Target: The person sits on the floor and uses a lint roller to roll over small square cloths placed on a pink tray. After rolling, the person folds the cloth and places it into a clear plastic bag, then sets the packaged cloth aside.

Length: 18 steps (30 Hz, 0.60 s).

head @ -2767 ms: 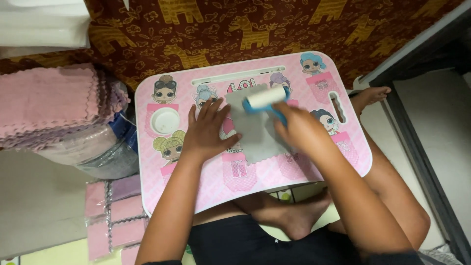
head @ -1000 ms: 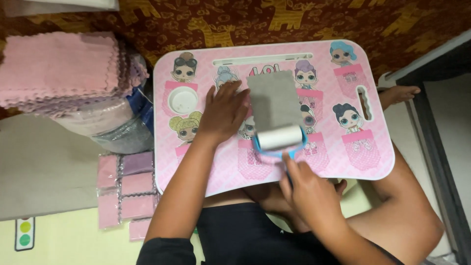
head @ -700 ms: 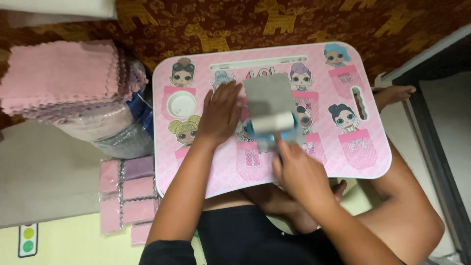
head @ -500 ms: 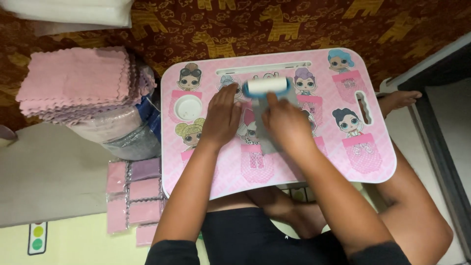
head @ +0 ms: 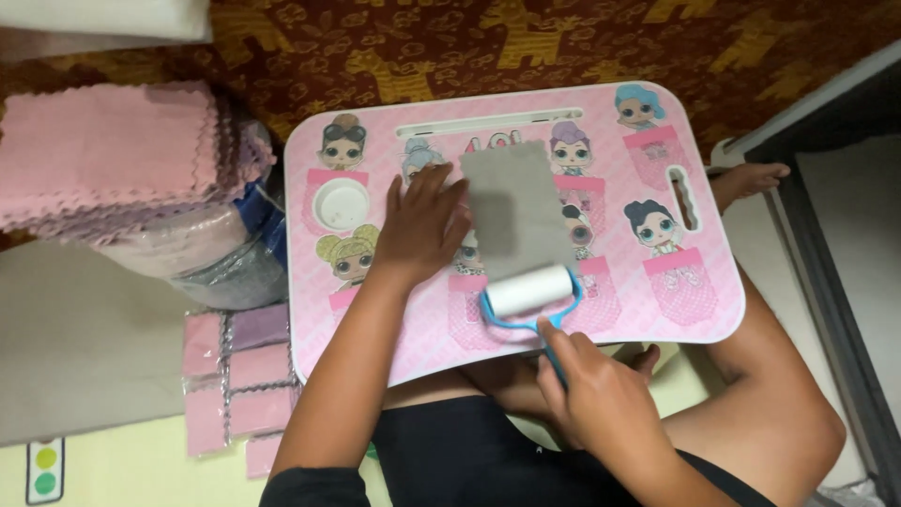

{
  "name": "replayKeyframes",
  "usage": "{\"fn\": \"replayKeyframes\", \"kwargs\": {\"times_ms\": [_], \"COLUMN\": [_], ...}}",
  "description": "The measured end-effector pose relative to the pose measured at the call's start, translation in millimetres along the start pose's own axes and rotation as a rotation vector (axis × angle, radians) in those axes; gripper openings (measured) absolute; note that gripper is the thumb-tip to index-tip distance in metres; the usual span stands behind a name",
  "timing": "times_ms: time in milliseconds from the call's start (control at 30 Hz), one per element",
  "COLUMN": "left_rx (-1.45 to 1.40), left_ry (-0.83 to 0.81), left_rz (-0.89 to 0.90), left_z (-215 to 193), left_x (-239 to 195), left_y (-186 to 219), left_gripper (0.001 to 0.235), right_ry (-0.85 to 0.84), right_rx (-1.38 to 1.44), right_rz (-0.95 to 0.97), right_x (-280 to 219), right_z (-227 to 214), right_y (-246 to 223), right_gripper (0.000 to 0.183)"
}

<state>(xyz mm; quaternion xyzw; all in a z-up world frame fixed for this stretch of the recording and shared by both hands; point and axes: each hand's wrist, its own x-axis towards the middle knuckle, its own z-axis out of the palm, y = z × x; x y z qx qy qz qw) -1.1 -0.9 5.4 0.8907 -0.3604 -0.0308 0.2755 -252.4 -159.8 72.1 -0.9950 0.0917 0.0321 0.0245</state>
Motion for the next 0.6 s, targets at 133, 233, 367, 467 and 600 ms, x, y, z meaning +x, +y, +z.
{"fn": "replayKeyframes", "kwargs": {"times_ms": [133,233,367,467,600], "left_rx": [0.04,0.097,0.131,0.125,0.135], "left_ry": [-0.015,0.029,-0.175,-0.172,-0.177], "left_rz": [0.0,0.036,-0.089,-0.111,-0.121], "left_z": [4,-4,-22,-21,-20], "left_x": [-1,-1,2,0,2], "left_y": [-1,4,19,21,20], "left_gripper": [0.057,0.062,0.072,0.072,0.073], "right_ry": [0.157,0.053,-0.074,-0.038,-0.038], "right_rx": [0.078,0.233,0.232,0.271,0.277], "right_rz": [-0.047,0.076,0.074,0.019,-0.007], "right_x": [19,58,125,173,196], "right_z": [-2,-10,-21,-16,-15], "right_y": [18,23,25,34,39], "right_gripper": [0.055,0.052,0.043,0.044,0.045]}}
